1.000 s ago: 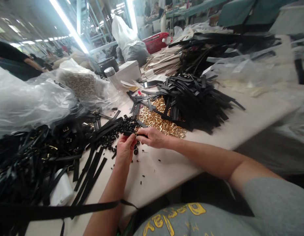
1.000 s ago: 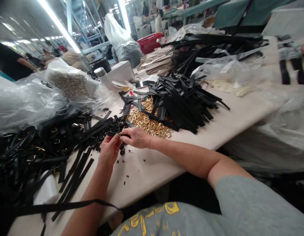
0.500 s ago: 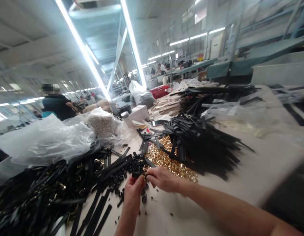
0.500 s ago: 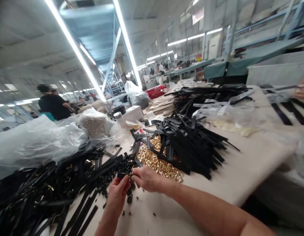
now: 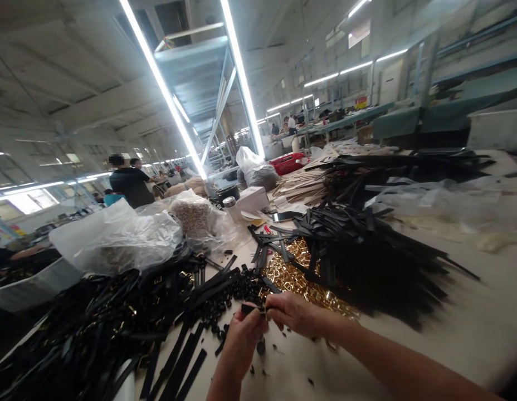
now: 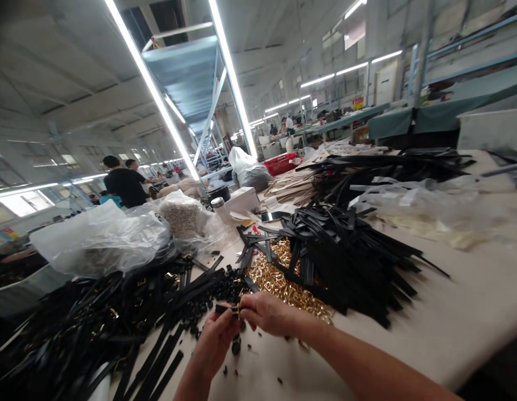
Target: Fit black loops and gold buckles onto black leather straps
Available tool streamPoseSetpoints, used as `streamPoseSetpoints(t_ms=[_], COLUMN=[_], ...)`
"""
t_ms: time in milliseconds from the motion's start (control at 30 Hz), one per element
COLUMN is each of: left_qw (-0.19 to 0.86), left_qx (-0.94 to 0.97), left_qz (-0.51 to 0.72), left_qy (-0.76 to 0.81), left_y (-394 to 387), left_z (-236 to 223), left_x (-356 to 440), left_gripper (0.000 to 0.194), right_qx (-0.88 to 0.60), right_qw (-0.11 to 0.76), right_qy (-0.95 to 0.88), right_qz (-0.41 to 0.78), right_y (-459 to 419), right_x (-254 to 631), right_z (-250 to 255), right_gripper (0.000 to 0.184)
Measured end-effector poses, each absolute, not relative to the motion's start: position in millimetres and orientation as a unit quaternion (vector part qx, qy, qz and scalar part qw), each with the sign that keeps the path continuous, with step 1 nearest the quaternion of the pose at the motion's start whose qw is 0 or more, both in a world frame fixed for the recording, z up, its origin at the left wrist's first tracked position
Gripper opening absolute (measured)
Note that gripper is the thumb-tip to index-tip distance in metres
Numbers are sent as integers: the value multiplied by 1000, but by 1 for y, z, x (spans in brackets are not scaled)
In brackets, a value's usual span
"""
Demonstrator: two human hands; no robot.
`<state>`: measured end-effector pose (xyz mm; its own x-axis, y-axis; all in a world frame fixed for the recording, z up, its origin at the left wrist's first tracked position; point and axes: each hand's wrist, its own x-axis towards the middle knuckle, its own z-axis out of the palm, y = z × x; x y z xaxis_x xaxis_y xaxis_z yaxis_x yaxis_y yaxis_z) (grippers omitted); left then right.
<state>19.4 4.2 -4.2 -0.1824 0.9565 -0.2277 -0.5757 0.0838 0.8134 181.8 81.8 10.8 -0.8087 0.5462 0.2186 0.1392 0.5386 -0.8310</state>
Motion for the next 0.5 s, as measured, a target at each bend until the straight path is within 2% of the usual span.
streamPoseSetpoints(t_ms=[200,300,500], left_qw=[661,684,642], left_qx=[184,203,236], left_qz=[628,616,642], left_qy=[368,333,347], left_y=[0,-1,10], left_z=[-6,-5,-16], left_x=[14,14,19], left_gripper=[33,29,29], right_qx=[-159,-158,-160], right_qw=[242,209,175], right_qy=[-834,-819,-778], right_qz=[470,510,582], right_y=[84,84,81], right_x=[185,185,184], right_z=[11,9,10], right_gripper=[20,21,31])
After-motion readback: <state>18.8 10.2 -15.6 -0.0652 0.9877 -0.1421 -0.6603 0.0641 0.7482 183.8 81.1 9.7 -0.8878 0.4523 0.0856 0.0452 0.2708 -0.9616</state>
